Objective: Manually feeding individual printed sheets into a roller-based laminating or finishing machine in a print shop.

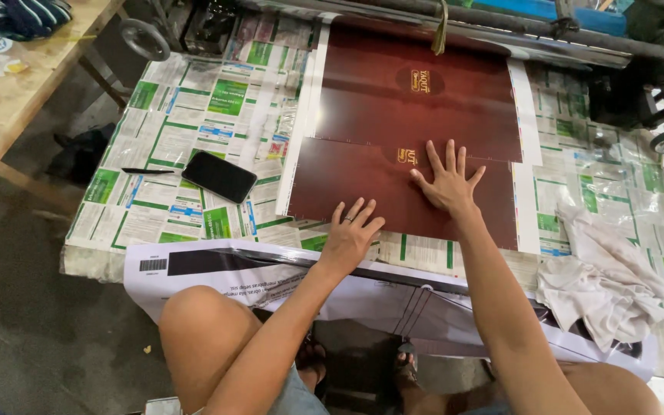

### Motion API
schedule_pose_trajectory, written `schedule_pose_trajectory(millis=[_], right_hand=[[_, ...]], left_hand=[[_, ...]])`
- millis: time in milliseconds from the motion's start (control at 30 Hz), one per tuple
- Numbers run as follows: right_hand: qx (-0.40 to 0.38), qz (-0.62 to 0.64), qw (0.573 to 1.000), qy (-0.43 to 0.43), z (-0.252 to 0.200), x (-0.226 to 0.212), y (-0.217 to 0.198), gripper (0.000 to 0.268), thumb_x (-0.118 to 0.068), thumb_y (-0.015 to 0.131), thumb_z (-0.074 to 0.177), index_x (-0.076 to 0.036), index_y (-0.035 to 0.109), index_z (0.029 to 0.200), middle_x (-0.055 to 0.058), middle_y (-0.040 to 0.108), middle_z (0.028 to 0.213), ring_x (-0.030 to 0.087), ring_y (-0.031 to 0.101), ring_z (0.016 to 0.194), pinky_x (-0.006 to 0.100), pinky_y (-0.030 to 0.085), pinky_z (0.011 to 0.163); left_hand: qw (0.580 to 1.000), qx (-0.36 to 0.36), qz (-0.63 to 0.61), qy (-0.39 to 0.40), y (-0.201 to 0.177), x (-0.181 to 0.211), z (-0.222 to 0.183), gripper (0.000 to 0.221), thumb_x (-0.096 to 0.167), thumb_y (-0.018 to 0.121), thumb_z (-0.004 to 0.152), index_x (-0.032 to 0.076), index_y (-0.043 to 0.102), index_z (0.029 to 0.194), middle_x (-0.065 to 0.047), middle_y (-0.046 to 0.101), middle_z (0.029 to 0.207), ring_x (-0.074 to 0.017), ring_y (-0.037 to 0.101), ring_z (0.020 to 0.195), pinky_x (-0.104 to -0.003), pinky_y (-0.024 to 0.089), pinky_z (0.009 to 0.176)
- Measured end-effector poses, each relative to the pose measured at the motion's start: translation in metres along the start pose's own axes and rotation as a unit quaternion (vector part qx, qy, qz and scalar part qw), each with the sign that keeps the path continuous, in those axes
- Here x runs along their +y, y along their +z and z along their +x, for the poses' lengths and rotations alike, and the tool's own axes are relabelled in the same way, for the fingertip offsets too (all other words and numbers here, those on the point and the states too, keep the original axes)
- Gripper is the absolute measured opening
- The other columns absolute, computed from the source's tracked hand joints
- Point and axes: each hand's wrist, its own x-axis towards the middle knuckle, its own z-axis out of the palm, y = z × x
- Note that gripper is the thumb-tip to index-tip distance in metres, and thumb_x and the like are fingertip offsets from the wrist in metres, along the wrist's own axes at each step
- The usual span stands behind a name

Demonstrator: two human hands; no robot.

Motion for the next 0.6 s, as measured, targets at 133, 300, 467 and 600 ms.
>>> schedule_pose_trajectory(millis=[133,300,467,600], right_hand=[[-0.004,-0.004,1.0,0.008,0.028,0.003,-0.002,0.089,-0.082,0.037,0.089,-0.041,0.012,0.164,0.009,-0.002,0.174,0.036,-0.003,0.159,0.08,-0.005,0.114],[0.001,-0.011,1.0,0.017,0.031,-0.001,0.003,0.093,-0.083,0.036,0.088,-0.038,0.009,0.165,0.012,-0.004,0.173,0.037,-0.002,0.158,0.08,-0.004,0.113],[0.06,-0.024,0.994,-0.091,-0.068,-0.017,0.026,0.093,-0.079,0.04,0.09,-0.031,0.013,0.165,0.017,0.004,0.172,0.036,0.003,0.158,0.077,0.001,0.114],[0.042,-0.03,0.982,-0.183,-0.139,-0.015,0.019,0.085,-0.063,0.054,0.091,-0.028,0.019,0.16,0.018,0.01,0.168,0.036,0.011,0.155,0.072,0.01,0.114]], left_hand=[[1.0,0.005,-0.013,-0.004,0.014,-0.015,-0.002,0.037,0.02,0.067,0.094,0.011,0.065,0.13,-0.01,0.061,0.146,-0.0288,0.053,0.138,-0.054,0.034,0.115],[1.0,-0.009,-0.012,-0.013,0.018,-0.018,-0.003,0.038,0.02,0.067,0.093,0.013,0.068,0.131,-0.006,0.063,0.145,-0.0257,0.055,0.136,-0.052,0.037,0.112],[1.0,0.0,-0.02,-0.019,0.017,-0.023,0.002,0.037,0.027,0.068,0.093,0.015,0.068,0.127,-0.005,0.068,0.137,-0.0252,0.061,0.131,-0.051,0.038,0.109],[0.999,0.015,-0.032,-0.026,0.026,-0.025,0.001,0.031,0.029,0.069,0.095,0.017,0.069,0.124,-0.005,0.073,0.131,-0.0256,0.065,0.127,-0.051,0.039,0.108]])
